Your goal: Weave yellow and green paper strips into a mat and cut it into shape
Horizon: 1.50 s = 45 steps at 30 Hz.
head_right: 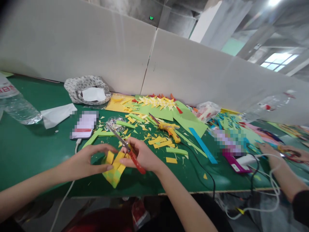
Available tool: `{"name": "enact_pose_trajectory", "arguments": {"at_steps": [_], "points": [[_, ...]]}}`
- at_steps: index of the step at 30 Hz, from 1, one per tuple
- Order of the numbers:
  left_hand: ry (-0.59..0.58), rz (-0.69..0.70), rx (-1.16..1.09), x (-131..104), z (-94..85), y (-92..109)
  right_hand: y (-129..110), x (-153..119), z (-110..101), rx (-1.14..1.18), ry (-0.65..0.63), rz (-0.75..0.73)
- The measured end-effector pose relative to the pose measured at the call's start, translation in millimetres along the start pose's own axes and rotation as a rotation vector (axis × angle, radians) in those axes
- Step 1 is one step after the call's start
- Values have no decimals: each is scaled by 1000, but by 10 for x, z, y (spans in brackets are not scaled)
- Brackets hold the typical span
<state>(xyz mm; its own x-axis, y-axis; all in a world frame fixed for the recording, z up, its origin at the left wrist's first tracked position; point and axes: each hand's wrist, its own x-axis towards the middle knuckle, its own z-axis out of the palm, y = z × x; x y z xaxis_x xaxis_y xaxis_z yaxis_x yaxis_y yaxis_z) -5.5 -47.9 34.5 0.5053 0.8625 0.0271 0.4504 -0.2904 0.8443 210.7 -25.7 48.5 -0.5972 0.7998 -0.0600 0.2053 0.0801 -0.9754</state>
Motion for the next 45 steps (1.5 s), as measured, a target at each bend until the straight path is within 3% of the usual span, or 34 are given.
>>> {"name": "enact_pose_trajectory", "arguments": {"at_steps": [4,9,11,16,21,34,45], "points": [[-29,-74,-128,43,109,-126,136,95,87,-41,167,-44],[190,-208,-496,141,94,-246,180,139,122,-167,594,-168],[286,-262,-632,168,41,-228,131,100,141,-297,673,-144],[428,-407,-777,188,-41,-182,87,25,262,-799,583,14],[394,-324,-789,175,-6,-243,239,62,277,-1086,548,45],[310,-286,-833,187,19,-312,325,39,200,-1308,593,-57],[361,-351,-816,178,48,-265,331,43,232,-1341,590,-90]]}}
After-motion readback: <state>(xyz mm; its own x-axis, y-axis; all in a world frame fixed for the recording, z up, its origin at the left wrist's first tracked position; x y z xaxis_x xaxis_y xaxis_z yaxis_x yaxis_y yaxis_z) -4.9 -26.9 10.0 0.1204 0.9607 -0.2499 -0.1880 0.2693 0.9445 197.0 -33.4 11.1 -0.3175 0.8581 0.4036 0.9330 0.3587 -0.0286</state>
